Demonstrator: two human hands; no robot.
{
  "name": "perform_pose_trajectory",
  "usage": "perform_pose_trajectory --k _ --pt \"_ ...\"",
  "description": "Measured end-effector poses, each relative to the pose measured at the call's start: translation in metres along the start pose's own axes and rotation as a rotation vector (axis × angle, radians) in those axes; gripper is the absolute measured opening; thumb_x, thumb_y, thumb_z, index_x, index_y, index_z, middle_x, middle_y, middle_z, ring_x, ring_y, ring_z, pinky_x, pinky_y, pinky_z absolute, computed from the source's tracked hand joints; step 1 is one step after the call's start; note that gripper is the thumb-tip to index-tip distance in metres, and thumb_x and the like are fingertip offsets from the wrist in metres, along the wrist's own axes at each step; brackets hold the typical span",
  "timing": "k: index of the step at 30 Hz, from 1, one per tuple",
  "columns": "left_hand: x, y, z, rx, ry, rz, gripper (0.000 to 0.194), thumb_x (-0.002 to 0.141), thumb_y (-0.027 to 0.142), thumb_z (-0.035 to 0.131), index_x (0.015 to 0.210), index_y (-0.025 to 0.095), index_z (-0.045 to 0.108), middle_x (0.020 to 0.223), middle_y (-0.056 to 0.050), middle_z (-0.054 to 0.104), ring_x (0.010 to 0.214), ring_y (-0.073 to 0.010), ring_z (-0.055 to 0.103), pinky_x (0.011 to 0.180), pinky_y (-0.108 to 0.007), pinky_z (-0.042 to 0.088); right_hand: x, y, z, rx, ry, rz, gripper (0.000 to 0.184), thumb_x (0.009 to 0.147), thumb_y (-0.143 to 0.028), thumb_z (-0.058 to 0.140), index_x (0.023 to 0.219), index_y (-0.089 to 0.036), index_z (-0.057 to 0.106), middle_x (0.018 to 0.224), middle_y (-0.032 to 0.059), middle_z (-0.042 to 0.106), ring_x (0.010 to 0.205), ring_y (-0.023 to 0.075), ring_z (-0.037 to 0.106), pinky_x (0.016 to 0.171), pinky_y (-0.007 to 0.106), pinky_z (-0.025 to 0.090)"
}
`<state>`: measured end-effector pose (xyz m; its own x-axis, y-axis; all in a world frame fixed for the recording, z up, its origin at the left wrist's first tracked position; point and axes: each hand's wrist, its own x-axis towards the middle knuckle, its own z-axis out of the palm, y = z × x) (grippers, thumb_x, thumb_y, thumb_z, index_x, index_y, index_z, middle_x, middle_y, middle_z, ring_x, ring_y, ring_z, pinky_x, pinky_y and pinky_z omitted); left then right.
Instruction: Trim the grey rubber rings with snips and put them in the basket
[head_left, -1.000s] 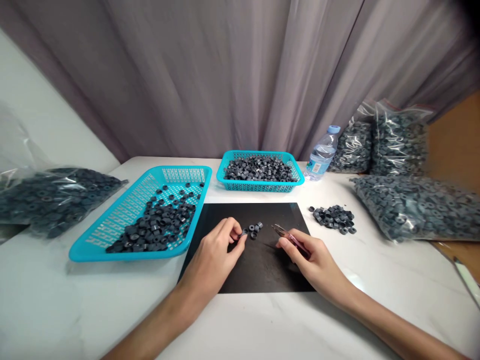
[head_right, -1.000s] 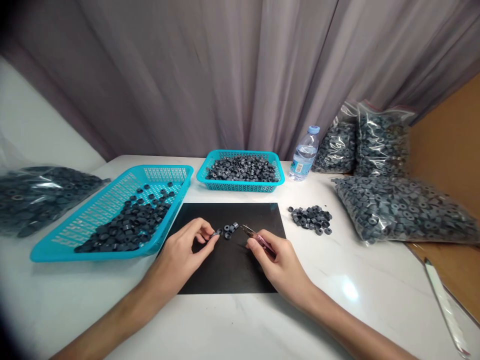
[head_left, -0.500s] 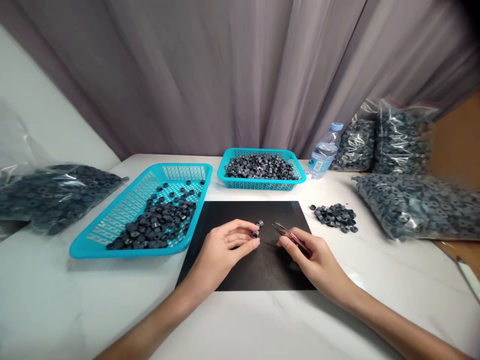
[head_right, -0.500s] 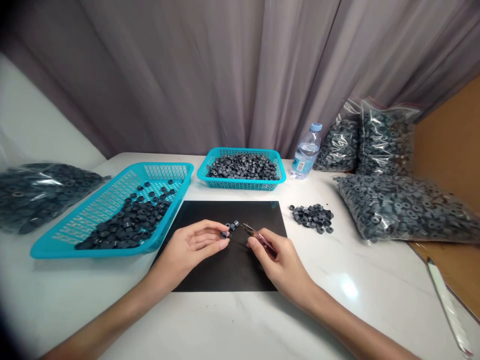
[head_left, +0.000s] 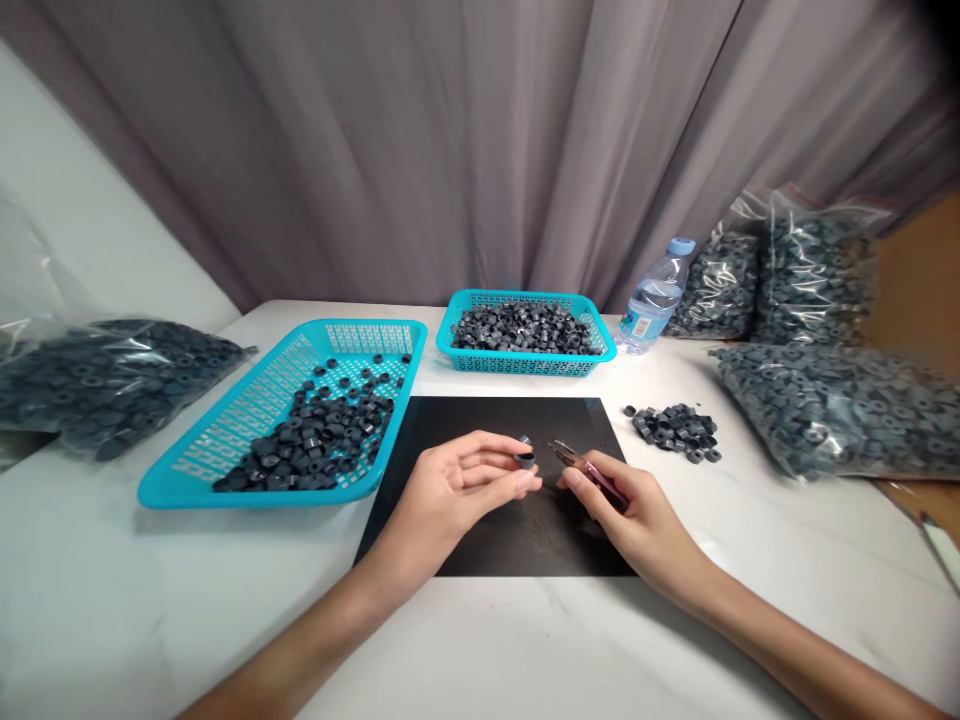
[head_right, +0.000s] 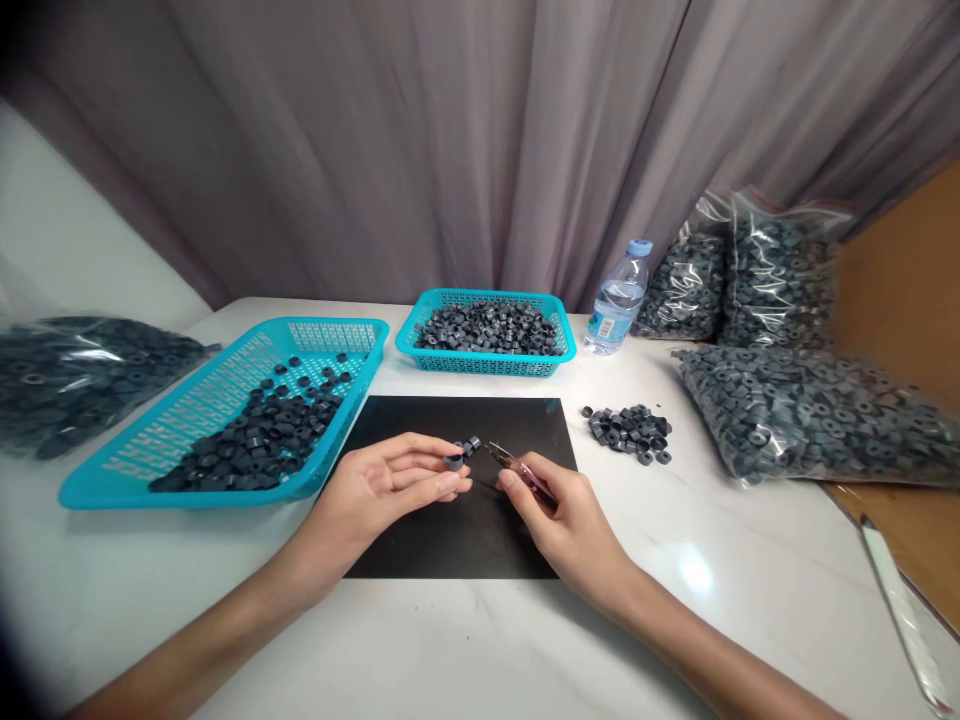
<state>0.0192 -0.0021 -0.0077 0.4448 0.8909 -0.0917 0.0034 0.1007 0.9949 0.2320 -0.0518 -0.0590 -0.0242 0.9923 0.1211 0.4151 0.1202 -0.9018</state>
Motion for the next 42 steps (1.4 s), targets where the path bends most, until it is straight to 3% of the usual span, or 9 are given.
perform_pose_trajectory --k 8,16,26,32,36,42 --pt "-0.0003 -0.001 0.0018 0.104 0.008 0.046 0.024 0.078 0.029 0.083 0.098 0.018 0.074 0.09 -0.004 0.079 0.085 -0.0182 0.075 0.084 -0.028 0.059 -0.0006 -0.001 -0.001 -0.021 0.002 0.0 0.043 0.101 -0.055 0.048 0.075 -0.021 0.052 0.067 -0.0046 0.032 0.061 0.0133 0.032 0.054 0.028 0.028" --pt "-0.0013 -0.0005 0.0031 0.044 -0.003 0.012 0.023 0.078 0.03 0.083 0.095 0.019 0.073 0.087 -0.002 0.078 0.081 -0.0157 0.074 0.081 -0.025 0.057 -0.001 0.0015 -0.0011 -0.012 -0.01 0.011 0.044 0.101 -0.055 0.048 0.073 -0.021 0.048 0.067 -0.0043 0.032 0.062 0.0136 0.032 0.054 0.027 0.028" --pt "-0.0007 0.0012 0.0038 0.02 -0.001 0.033 0.021 0.079 0.027 0.083 0.095 0.019 0.073 0.086 -0.001 0.08 0.083 -0.0156 0.076 0.082 -0.024 0.057 -0.0016 -0.0015 -0.0002 -0.001 -0.016 0.012 0.044 0.101 -0.054 0.048 0.072 -0.022 0.043 0.066 -0.0048 0.03 0.061 0.0132 0.03 0.054 0.028 0.026" --pt "-0.0006 0.0037 0.0034 -0.02 -0.003 0.001 0.022 0.084 0.033 0.079 0.097 0.017 0.07 0.086 -0.006 0.082 0.086 -0.0212 0.078 0.073 -0.026 0.056 -0.0006 -0.0007 -0.0002 0.005 -0.021 0.01 0.043 0.102 -0.052 0.048 0.072 -0.022 0.04 0.067 -0.0044 0.032 0.062 0.0133 0.031 0.054 0.027 0.028" --pt "-0.0016 0.0069 0.0043 -0.04 -0.014 -0.023 0.024 0.088 0.038 0.075 0.097 0.017 0.068 0.092 -0.009 0.082 0.092 -0.0235 0.078 0.077 -0.029 0.055 -0.001 0.0 -0.0001 -0.005 -0.015 -0.013 0.044 0.102 -0.051 0.049 0.07 -0.022 0.037 0.066 -0.0048 0.03 0.06 0.0124 0.03 0.053 0.027 0.027" --pt "-0.0021 0.0063 0.0006 -0.141 -0.051 -0.123 0.023 0.09 0.037 0.074 0.099 0.016 0.072 0.106 -0.008 0.079 0.107 -0.0188 0.072 0.089 -0.025 0.05 -0.0002 -0.002 -0.0001 -0.007 -0.021 -0.022 0.042 0.102 -0.051 0.048 0.072 -0.021 0.045 0.066 -0.0047 0.031 0.061 0.0125 0.032 0.053 0.026 0.028"
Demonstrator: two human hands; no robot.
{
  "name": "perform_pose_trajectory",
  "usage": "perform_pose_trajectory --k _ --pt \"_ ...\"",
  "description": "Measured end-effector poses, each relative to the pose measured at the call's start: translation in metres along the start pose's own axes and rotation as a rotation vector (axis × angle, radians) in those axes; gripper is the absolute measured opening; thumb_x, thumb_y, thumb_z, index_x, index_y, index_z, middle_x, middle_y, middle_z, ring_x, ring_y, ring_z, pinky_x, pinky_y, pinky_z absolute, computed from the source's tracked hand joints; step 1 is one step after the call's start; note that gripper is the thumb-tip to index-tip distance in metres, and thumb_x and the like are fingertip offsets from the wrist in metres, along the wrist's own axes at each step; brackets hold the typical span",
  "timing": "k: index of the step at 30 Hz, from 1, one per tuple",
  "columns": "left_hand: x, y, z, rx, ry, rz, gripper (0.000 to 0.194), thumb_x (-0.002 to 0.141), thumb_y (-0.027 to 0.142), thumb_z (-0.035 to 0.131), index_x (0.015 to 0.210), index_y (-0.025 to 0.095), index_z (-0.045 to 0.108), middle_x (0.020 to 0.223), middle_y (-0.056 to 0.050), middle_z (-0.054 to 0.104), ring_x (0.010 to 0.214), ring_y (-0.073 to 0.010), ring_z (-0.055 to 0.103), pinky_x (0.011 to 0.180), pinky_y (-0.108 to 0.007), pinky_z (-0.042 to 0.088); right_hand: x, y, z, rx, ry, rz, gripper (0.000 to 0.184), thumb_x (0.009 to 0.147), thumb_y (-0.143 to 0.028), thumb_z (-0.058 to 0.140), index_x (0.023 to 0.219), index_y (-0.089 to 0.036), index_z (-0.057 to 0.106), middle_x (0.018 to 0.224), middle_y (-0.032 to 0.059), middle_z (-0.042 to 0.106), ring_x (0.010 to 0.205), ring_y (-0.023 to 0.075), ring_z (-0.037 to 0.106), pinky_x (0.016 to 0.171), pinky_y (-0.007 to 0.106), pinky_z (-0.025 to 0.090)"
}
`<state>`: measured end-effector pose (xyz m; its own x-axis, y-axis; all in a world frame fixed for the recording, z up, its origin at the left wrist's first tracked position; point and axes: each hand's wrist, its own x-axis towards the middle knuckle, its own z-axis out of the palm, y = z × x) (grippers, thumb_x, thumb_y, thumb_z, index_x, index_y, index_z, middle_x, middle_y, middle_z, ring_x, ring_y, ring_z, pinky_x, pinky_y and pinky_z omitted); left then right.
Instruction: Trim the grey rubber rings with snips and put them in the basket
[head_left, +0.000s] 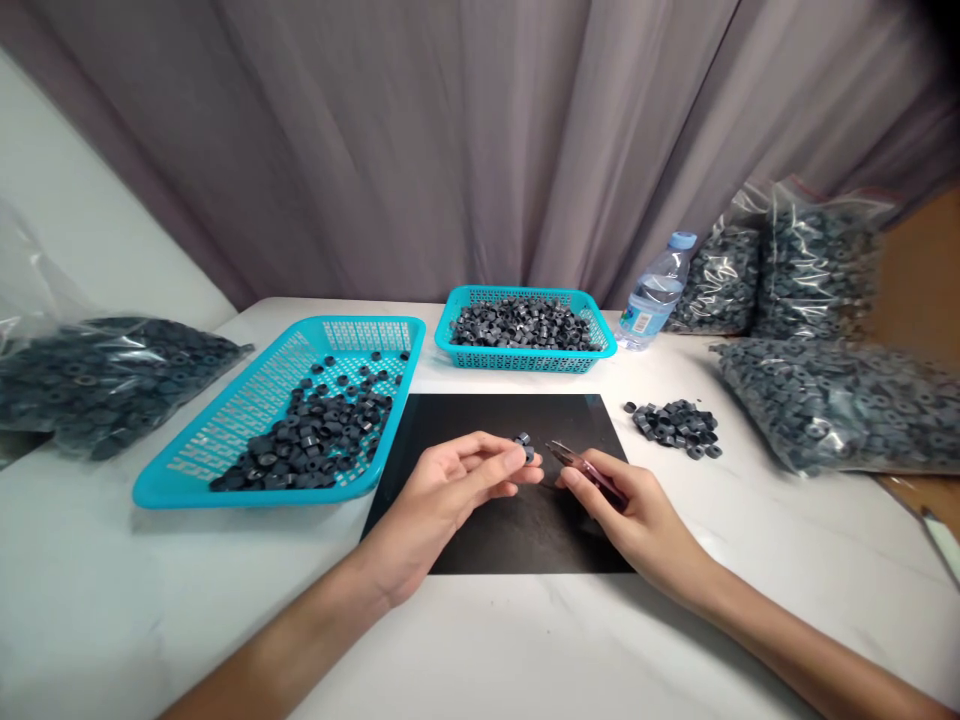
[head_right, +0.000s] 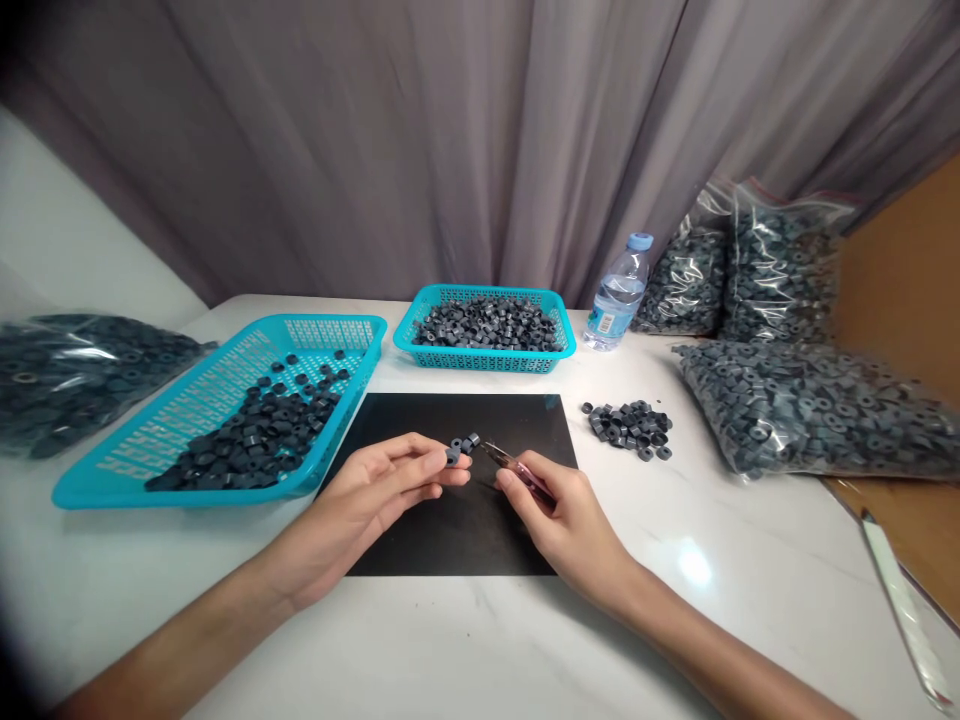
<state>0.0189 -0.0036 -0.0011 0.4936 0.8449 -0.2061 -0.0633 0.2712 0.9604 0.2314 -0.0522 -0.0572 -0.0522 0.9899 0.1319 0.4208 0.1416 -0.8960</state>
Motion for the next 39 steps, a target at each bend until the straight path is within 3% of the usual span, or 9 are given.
perform_pose_trajectory --k 7,14,23,29,39 --pt "-0.0008 -0.0011 -0.0018 -0.142 -0.043 -0.06 0.021 0.087 0.031 0.08 0.1 0.018 0.07 0.103 -0.005 0.08 0.102 -0.0154 0.072 0.088 -0.024 0.047 0.0007 0.0027 -0.0003 0.02 -0.007 0.005 0.043 0.102 -0.05 0.049 0.07 -0.022 0.04 0.066 -0.005 0.031 0.06 0.012 0.031 0.053 0.026 0.027" --pt "-0.002 0.0011 -0.0024 -0.107 -0.092 -0.037 0.025 0.095 0.036 0.07 0.116 0.023 0.073 0.104 -0.002 0.079 0.096 -0.0129 0.072 0.08 -0.022 0.044 0.0025 0.0071 -0.0013 0.066 -0.021 0.056 0.041 0.101 -0.053 0.051 0.08 -0.019 0.058 0.066 -0.0042 0.039 0.061 0.0126 0.04 0.055 0.026 0.032" --pt "-0.0033 0.0054 -0.0029 -0.113 -0.095 -0.009 0.024 0.094 0.036 0.071 0.117 0.027 0.074 0.102 -0.001 0.079 0.083 -0.0103 0.07 0.073 -0.021 0.043 0.0014 0.0031 -0.0018 0.055 -0.03 0.051 0.042 0.101 -0.054 0.05 0.081 -0.018 0.059 0.066 -0.0043 0.039 0.061 0.0127 0.039 0.054 0.026 0.031" --pt "-0.0039 0.0037 -0.0025 -0.112 -0.134 0.021 0.022 0.095 0.034 0.07 0.113 0.024 0.076 0.103 -0.002 0.077 0.078 -0.0077 0.064 0.07 -0.019 0.044 0.0014 0.0028 -0.0016 0.063 -0.035 0.059 0.041 0.101 -0.053 0.05 0.079 -0.019 0.057 0.066 -0.0043 0.039 0.061 0.0126 0.038 0.054 0.026 0.031" --pt "-0.003 0.0036 -0.0018 -0.143 -0.091 -0.028 0.024 0.094 0.036 0.071 0.111 0.02 0.067 0.102 -0.004 0.076 0.074 -0.0089 0.069 0.064 -0.019 0.046 0.0013 0.0037 -0.0013 0.047 -0.035 0.054 0.042 0.101 -0.054 0.05 0.079 -0.019 0.057 0.066 -0.004 0.039 0.062 0.0129 0.038 0.054 0.026 0.032"
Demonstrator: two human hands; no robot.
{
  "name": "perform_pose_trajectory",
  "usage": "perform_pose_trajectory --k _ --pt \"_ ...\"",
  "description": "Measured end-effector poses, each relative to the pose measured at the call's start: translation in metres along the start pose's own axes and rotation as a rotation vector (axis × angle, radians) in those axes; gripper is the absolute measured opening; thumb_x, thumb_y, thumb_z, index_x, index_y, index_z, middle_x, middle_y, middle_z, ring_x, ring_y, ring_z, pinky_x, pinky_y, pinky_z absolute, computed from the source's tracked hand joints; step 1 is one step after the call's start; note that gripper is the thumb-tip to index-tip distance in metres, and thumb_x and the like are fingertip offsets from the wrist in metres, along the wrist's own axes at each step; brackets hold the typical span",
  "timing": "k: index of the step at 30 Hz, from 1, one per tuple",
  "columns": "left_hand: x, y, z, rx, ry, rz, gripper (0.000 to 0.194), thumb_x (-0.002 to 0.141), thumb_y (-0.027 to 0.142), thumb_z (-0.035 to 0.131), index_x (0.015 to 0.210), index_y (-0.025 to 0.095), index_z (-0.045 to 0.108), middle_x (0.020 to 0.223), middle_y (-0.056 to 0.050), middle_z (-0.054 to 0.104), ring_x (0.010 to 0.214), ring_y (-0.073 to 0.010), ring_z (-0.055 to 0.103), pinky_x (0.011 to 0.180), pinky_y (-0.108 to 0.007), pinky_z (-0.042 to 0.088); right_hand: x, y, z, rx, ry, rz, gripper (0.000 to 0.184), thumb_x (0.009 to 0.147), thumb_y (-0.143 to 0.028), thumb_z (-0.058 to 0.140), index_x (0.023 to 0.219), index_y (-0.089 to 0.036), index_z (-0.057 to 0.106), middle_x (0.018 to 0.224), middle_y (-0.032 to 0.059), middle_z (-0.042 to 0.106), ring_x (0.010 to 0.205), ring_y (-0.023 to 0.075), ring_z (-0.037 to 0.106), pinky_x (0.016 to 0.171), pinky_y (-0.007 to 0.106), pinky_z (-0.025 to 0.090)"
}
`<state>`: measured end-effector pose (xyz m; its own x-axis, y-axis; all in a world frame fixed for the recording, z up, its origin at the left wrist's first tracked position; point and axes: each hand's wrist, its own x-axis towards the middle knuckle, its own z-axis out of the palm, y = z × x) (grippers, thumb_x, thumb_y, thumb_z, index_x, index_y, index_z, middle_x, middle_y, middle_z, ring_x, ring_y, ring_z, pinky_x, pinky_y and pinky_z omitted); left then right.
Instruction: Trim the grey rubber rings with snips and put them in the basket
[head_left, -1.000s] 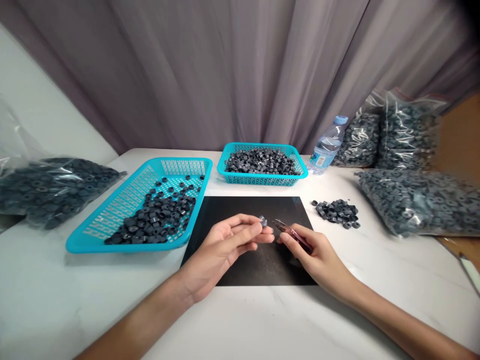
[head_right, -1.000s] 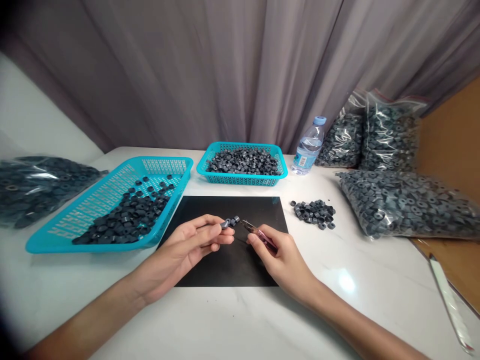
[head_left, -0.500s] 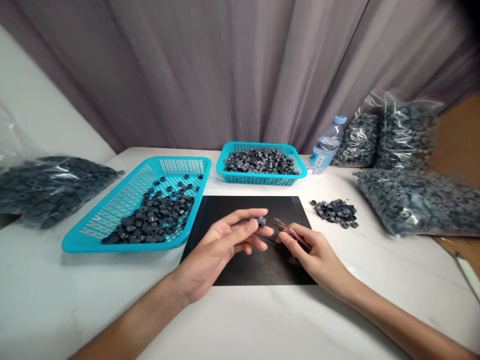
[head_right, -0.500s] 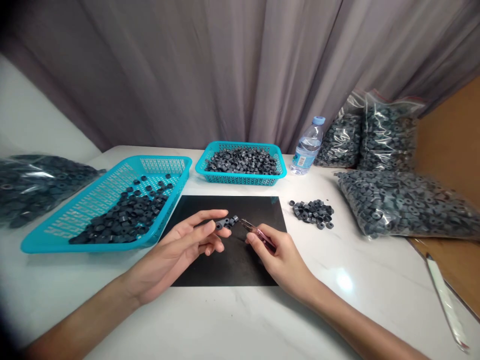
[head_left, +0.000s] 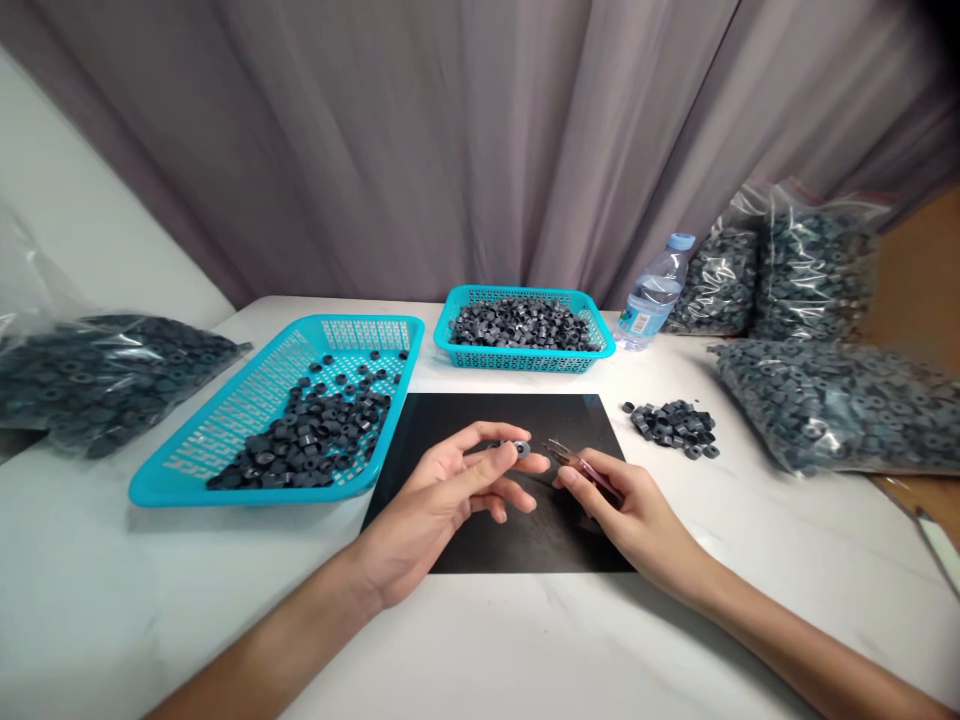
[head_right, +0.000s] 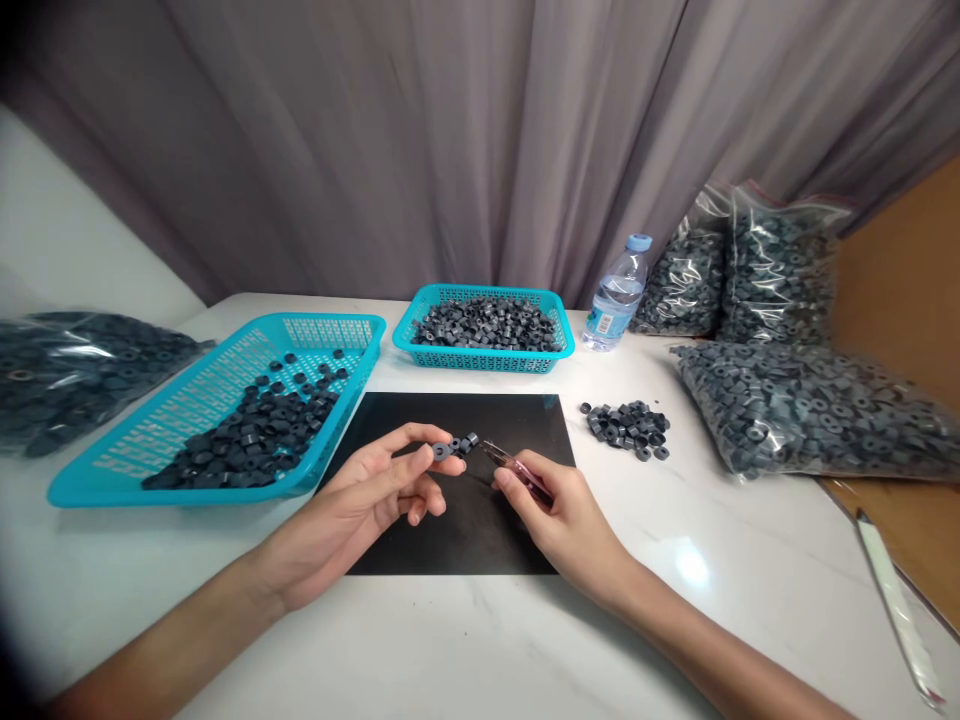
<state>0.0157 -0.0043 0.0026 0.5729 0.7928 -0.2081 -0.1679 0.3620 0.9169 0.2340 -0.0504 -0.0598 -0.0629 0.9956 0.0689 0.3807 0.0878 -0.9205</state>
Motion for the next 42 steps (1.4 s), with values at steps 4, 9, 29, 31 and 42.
perform_pose_trajectory --k 4,9,29,31,42 --pt "0.0 0.001 0.0 0.026 0.002 0.003 0.023 0.093 0.038 0.071 0.108 0.021 0.066 0.101 -0.003 0.076 0.074 -0.0091 0.068 0.063 -0.019 0.046 -0.001 0.0 0.0 -0.001 -0.006 0.007 0.043 0.101 -0.055 0.05 0.077 -0.019 0.055 0.066 -0.0038 0.039 0.062 0.013 0.038 0.054 0.026 0.032" --pt "0.003 -0.004 -0.003 0.399 0.07 0.236 0.017 0.086 0.032 0.079 0.099 0.024 0.071 0.1 -0.001 0.075 0.08 -0.0121 0.065 0.071 -0.023 0.048 0.0 0.0 0.0 -0.016 -0.008 -0.012 0.044 0.101 -0.056 0.049 0.076 -0.02 0.053 0.067 -0.0034 0.036 0.062 0.0135 0.036 0.053 0.026 0.032" --pt "0.001 -0.01 -0.003 0.862 0.045 0.421 0.014 0.094 0.034 0.068 0.103 0.024 0.073 0.089 0.0 0.073 0.078 -0.0146 0.065 0.069 -0.025 0.049 0.0 0.0 0.002 0.004 -0.015 -0.019 0.044 0.101 -0.053 0.048 0.072 -0.022 0.04 0.067 -0.0046 0.033 0.062 0.0133 0.033 0.055 0.026 0.028" --pt "0.0 -0.01 -0.004 0.901 0.054 0.455 0.014 0.095 0.033 0.067 0.104 0.025 0.073 0.09 0.0 0.073 0.078 -0.0149 0.065 0.068 -0.026 0.05 0.0 0.001 0.002 0.002 -0.016 -0.019 0.043 0.102 -0.053 0.048 0.072 -0.022 0.04 0.067 -0.0046 0.032 0.062 0.0133 0.032 0.055 0.026 0.027" --pt "-0.013 0.045 -0.037 1.214 0.796 0.816 0.015 0.096 0.033 0.062 0.107 0.03 0.071 0.09 0.0 0.067 0.078 -0.019 0.062 0.077 -0.032 0.046 0.0 0.0 0.004 -0.034 -0.017 -0.014 0.043 0.102 -0.055 0.046 0.076 -0.021 0.051 0.067 -0.0045 0.032 0.062 0.0139 0.032 0.055 0.027 0.026"
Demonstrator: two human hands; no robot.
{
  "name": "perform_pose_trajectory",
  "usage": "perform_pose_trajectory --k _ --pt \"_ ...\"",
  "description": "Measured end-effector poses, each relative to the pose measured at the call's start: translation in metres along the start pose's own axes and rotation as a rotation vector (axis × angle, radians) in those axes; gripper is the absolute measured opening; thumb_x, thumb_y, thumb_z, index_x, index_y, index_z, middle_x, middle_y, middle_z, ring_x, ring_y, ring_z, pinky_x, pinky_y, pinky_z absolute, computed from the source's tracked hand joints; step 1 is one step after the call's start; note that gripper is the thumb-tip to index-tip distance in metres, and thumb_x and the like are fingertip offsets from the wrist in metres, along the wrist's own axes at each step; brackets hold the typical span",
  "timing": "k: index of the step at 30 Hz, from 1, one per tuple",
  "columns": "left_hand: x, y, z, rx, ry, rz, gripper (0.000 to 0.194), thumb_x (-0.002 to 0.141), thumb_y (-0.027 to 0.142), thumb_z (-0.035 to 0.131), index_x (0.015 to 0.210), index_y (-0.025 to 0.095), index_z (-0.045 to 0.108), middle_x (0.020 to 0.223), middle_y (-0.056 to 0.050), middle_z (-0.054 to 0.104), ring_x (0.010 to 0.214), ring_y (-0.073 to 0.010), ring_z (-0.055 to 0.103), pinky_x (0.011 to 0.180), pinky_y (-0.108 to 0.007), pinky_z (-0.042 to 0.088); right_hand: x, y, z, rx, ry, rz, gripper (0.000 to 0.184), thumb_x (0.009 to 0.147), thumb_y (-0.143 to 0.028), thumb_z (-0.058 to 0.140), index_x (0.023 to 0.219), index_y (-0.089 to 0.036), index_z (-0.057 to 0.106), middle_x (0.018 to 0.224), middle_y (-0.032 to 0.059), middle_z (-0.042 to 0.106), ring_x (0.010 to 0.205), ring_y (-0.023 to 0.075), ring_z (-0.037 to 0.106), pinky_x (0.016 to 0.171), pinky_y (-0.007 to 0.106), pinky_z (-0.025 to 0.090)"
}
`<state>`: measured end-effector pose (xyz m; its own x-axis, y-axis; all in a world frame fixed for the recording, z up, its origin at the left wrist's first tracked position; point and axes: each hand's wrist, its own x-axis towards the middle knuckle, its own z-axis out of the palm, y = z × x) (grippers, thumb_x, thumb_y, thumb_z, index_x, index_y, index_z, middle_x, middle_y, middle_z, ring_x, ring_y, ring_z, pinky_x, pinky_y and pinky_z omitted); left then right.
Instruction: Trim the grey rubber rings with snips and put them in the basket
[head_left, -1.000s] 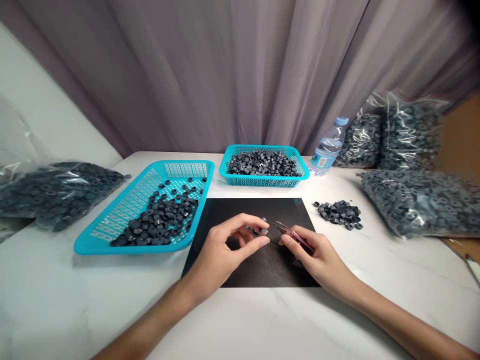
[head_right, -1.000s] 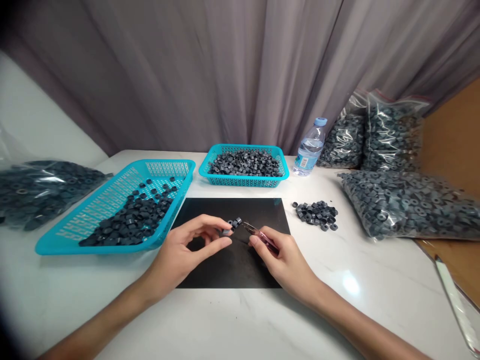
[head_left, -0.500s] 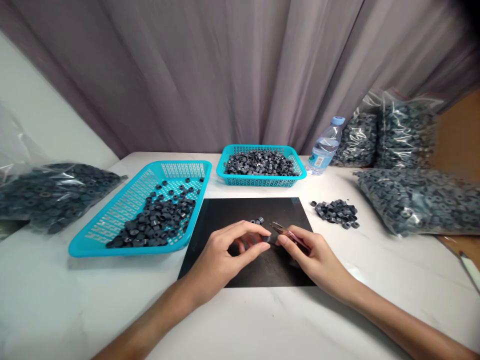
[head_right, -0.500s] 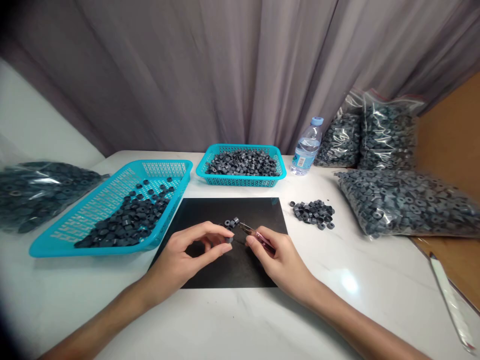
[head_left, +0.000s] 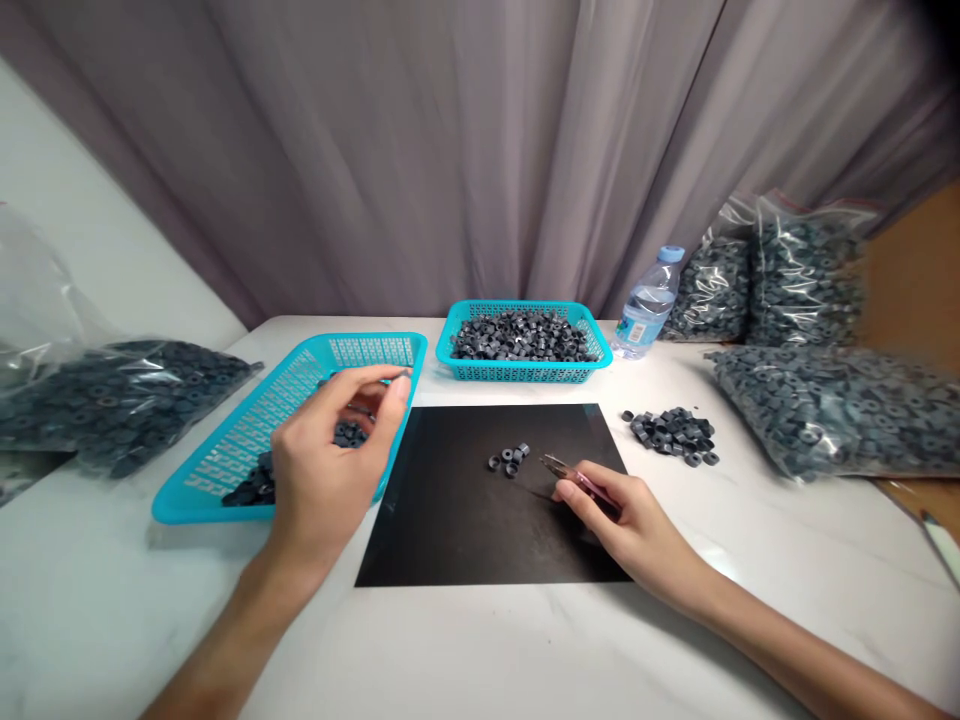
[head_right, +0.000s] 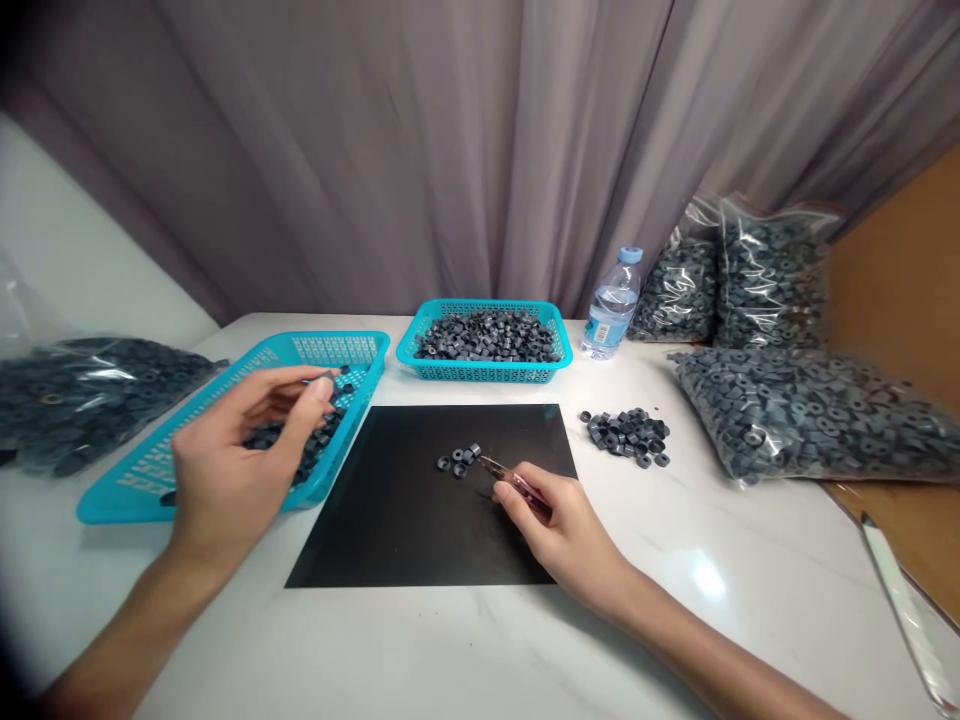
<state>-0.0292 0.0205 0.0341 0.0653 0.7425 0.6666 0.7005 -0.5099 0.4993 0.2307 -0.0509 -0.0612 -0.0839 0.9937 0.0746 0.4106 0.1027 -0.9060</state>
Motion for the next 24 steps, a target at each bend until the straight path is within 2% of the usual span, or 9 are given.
perform_pose_trajectory --k 4,6,8,11,14,16,18,20,24 --pt "0.008 -0.018 -0.007 0.466 0.024 0.059 0.011 0.095 0.028 0.059 0.099 0.027 0.07 0.082 -0.005 0.061 0.08 -0.0269 0.058 0.063 -0.035 0.035 0.0 -0.002 0.0 -0.016 0.006 -0.019 0.044 0.102 -0.056 0.045 0.076 -0.021 0.052 0.067 -0.0043 0.033 0.061 0.014 0.033 0.055 0.027 0.027" --pt "0.01 -0.025 -0.008 0.587 0.007 0.08 0.016 0.092 0.025 0.06 0.106 0.026 0.069 0.083 -0.007 0.059 0.082 -0.0304 0.058 0.058 -0.035 0.032 0.001 -0.003 0.0 -0.019 0.008 -0.024 0.045 0.102 -0.056 0.045 0.076 -0.02 0.054 0.066 -0.0042 0.033 0.061 0.014 0.033 0.054 0.027 0.027" --pt "0.008 -0.024 -0.006 0.612 0.03 0.12 0.022 0.093 0.023 0.059 0.113 0.024 0.068 0.086 -0.009 0.059 0.084 -0.0312 0.059 0.06 -0.036 0.035 0.001 -0.003 0.0 -0.017 0.006 -0.022 0.044 0.102 -0.055 0.046 0.077 -0.02 0.056 0.066 -0.0042 0.033 0.061 0.014 0.033 0.054 0.027 0.027" --pt "-0.004 -0.011 0.004 0.498 -0.009 0.277 0.02 0.097 0.022 0.054 0.11 0.024 0.069 0.087 -0.007 0.06 0.087 -0.028 0.06 0.074 -0.038 0.043 0.001 -0.001 0.0 -0.01 0.004 -0.022 0.042 0.103 -0.052 0.047 0.077 -0.02 0.054 0.066 -0.0044 0.033 0.062 0.0137 0.033 0.054 0.027 0.027" --pt "-0.023 0.002 0.024 0.291 -0.295 0.396 0.021 0.099 0.019 0.052 0.112 0.024 0.068 0.097 -0.007 0.067 0.092 -0.0256 0.062 0.091 -0.039 0.044 0.001 0.0 0.001 0.002 -0.003 -0.028 0.041 0.103 -0.05 0.048 0.075 -0.02 0.051 0.066 -0.0046 0.034 0.061 0.0132 0.034 0.055 0.027 0.027" --pt "-0.035 0.005 0.038 0.197 -0.475 0.349 0.025 0.1 0.02 0.05 0.12 0.023 0.065 0.111 -0.008 0.069 0.102 -0.027 0.063 0.097 -0.042 0.043 0.0 0.0 0.001 0.009 -0.002 -0.03 0.04 0.103 -0.05 0.048 0.075 -0.02 0.05 0.066 -0.0047 0.034 0.061 0.0131 0.034 0.055 0.026 0.027" --pt "-0.043 0.003 0.049 0.102 -0.589 0.278 0.026 0.1 0.023 0.054 0.124 0.022 0.063 0.118 -0.009 0.069 0.11 -0.0283 0.062 0.101 -0.044 0.043 0.0 0.0 0.001 0.009 0.0 -0.029 0.04 0.102 -0.05 0.048 0.075 -0.021 0.049 0.066 -0.0048 0.034 0.061 0.0132 0.033 0.054 0.027 0.027" --pt "-0.046 -0.001 0.055 0.017 -0.639 0.198 0.024 0.098 0.026 0.059 0.121 0.023 0.063 0.119 -0.008 0.069 0.113 -0.0287 0.061 0.102 -0.044 0.044 0.0 -0.001 0.0 0.01 -0.007 -0.027 0.04 0.103 -0.05 0.048 0.074 -0.021 0.048 0.066 -0.0049 0.034 0.061 0.0134 0.033 0.055 0.027 0.026" --pt "-0.045 -0.006 0.057 -0.048 -0.631 0.058 0.014 0.097 0.026 0.06 0.111 0.024 0.064 0.11 -0.006 0.069 0.107 -0.0269 0.064 0.098 -0.042 0.047 0.001 -0.002 0.0 0.011 -0.016 -0.029 0.04 0.103 -0.049 0.047 0.074 -0.022 0.046 0.067 -0.0048 0.034 0.062 0.0136 0.034 0.056 0.027 0.026"
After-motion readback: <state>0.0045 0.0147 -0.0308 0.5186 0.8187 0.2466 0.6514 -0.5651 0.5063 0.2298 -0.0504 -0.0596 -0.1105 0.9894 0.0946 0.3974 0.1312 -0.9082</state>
